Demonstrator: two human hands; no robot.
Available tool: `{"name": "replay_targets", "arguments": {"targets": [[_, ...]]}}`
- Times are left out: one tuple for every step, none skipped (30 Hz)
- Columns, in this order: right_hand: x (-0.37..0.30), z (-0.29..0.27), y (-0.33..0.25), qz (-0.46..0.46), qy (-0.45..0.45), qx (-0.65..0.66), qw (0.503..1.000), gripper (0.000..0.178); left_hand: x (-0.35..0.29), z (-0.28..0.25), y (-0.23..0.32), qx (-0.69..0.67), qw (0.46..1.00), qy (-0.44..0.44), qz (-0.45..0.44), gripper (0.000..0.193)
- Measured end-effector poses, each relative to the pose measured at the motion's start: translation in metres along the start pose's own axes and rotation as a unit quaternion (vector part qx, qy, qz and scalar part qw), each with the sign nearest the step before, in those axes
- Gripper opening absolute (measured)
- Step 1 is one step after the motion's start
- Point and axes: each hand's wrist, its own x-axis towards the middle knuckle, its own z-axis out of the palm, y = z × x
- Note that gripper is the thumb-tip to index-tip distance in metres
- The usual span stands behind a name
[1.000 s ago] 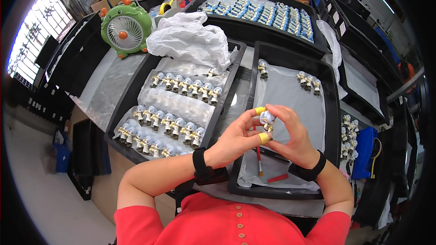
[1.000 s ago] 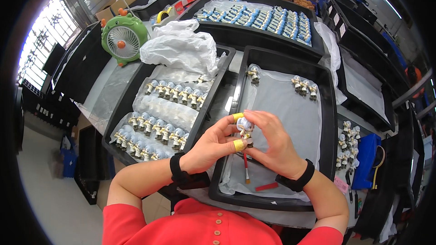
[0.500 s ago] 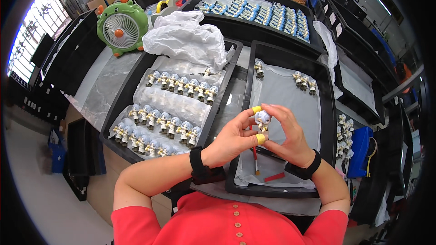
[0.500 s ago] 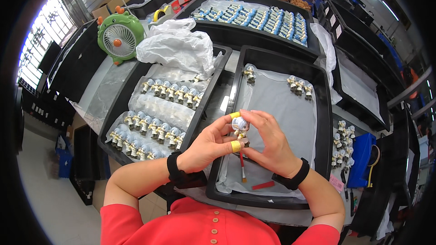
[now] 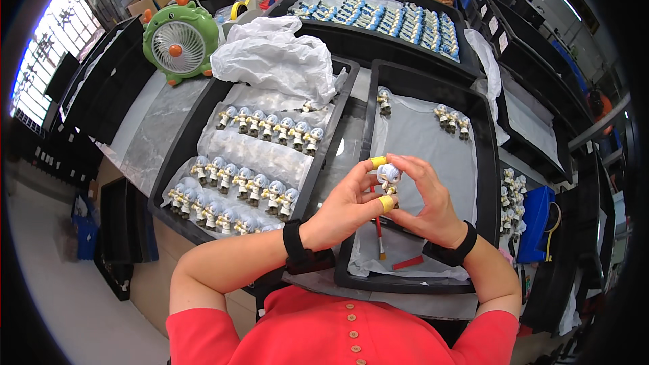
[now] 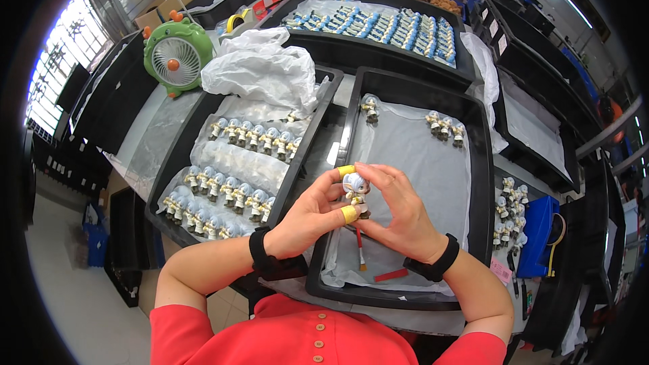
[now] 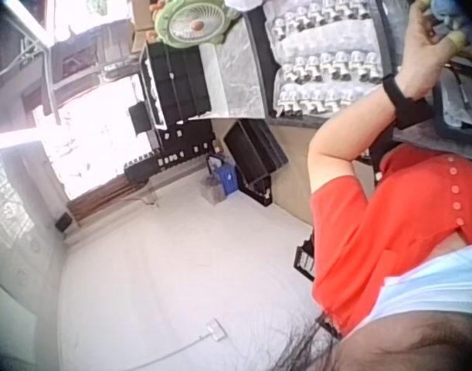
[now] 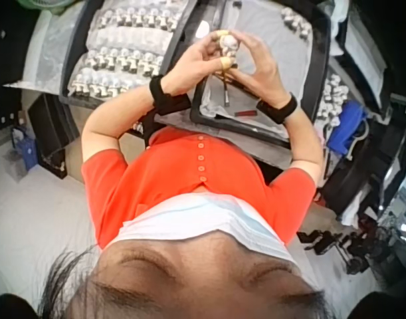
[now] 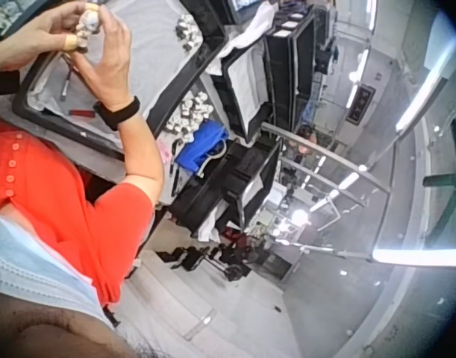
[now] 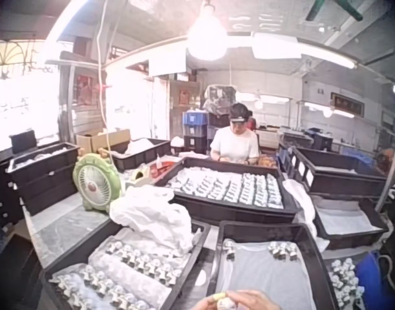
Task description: The person unpacks small figurines from a plastic bag and places them into a black tray. They then pick up individual figurines, rotate them to inspect details, and place them back into the tray. The person repeats this process with several figurines throughout the clip.
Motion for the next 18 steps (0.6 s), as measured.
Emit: {"name": "replay_targets", "arguments": {"targets": [[-0.0002, 0.0003, 0.0003, 0.0, 0.002, -0.001, 1.0, 0.072, 0.0, 0.0001, 0.0001, 0.001, 1.0, -0.002, 0.0, 0.06], [0.0001, 0.0009, 0.0005, 0.002, 0.002, -0.003, 1.0, 0.072, -0.0006, 0.0003, 0.0006, -0.001, 1.0, -0.003, 0.001, 0.06], [-0.0007, 0.0002, 0.0005, 0.003, 0.002, -0.006, 1.0, 0.072, -0.0004, 0.0017, 0.0005, -0.002, 1.0, -0.004, 0.003, 0.06], [-0.0012, -0.0001, 0.0, 0.005, 0.003, -0.009, 1.0, 0.072, -0.0003, 0.0028, 0.0005, -0.004, 1.0, -0.005, 0.005, 0.06], [-0.0007, -0.0002, -0.0015, 0.0, 0.003, -0.012, 1.0, 0.072, -0.0002, 0.0033, 0.0006, -0.007, 1.0, -0.006, 0.005, 0.059], [-0.0002, 0.0002, -0.0021, -0.002, 0.002, -0.013, 1.0, 0.072, -0.0002, 0.0027, 0.0002, -0.002, 1.0, -0.004, 0.006, 0.059], [0.0004, 0.0006, -0.0025, -0.004, 0.002, -0.014, 1.0, 0.072, -0.0001, 0.0015, -0.0007, 0.003, 1.0, -0.003, 0.007, 0.059], [0.0003, 0.0011, -0.0019, -0.005, 0.003, -0.015, 1.0, 0.072, 0.0005, 0.0006, -0.0022, 0.007, 1.0, -0.002, 0.006, 0.058], [0.0004, 0.0015, -0.0014, -0.005, 0.001, -0.014, 1.0, 0.072, 0.0006, 0.0005, -0.003, 0.003, 1.0, 0.0, 0.007, 0.057], [0.0006, 0.002, -0.0009, -0.005, 0.0, -0.013, 1.0, 0.072, 0.0006, 0.0, -0.003, 0.004, 1.0, 0.002, 0.009, 0.057], [-0.0001, 0.0017, -0.0011, -0.002, 0.0, -0.014, 1.0, 0.072, 0.0008, 0.0002, -0.0032, 0.004, 1.0, 0.002, 0.01, 0.057], [-0.0003, 0.0015, -0.0014, 0.0, 0.0, -0.013, 1.0, 0.072, 0.0009, 0.0003, -0.0033, 0.004, 1.0, 0.001, 0.01, 0.058], [-0.0004, 0.0014, -0.0016, 0.003, 0.0, -0.012, 1.0, 0.072, 0.001, 0.0003, -0.0032, 0.001, 1.0, 0.0, 0.012, 0.058], [-0.0008, 0.0009, -0.002, 0.006, 0.0, -0.011, 1.0, 0.072, 0.0013, 0.0008, -0.0031, -0.002, 1.0, -0.001, 0.012, 0.058], [-0.0011, 0.0006, -0.0022, 0.009, 0.0, -0.011, 1.0, 0.072, 0.0014, 0.0011, -0.0028, -0.005, 1.0, -0.002, 0.013, 0.058], [-0.0014, 0.0004, -0.0024, 0.011, 0.0, -0.012, 1.0, 0.072, 0.0013, 0.001, -0.0022, -0.005, 1.0, -0.004, 0.012, 0.058], [-0.0013, 0.0006, -0.002, 0.013, 0.0, -0.012, 1.0, 0.072, 0.0009, 0.0004, -0.0014, -0.004, 1.0, -0.005, 0.011, 0.058], [-0.0012, 0.0009, -0.0016, 0.011, 0.0, -0.009, 1.0, 0.072, 0.0005, 0.0, -0.0009, -0.002, 1.0, -0.006, 0.01, 0.058]]}}
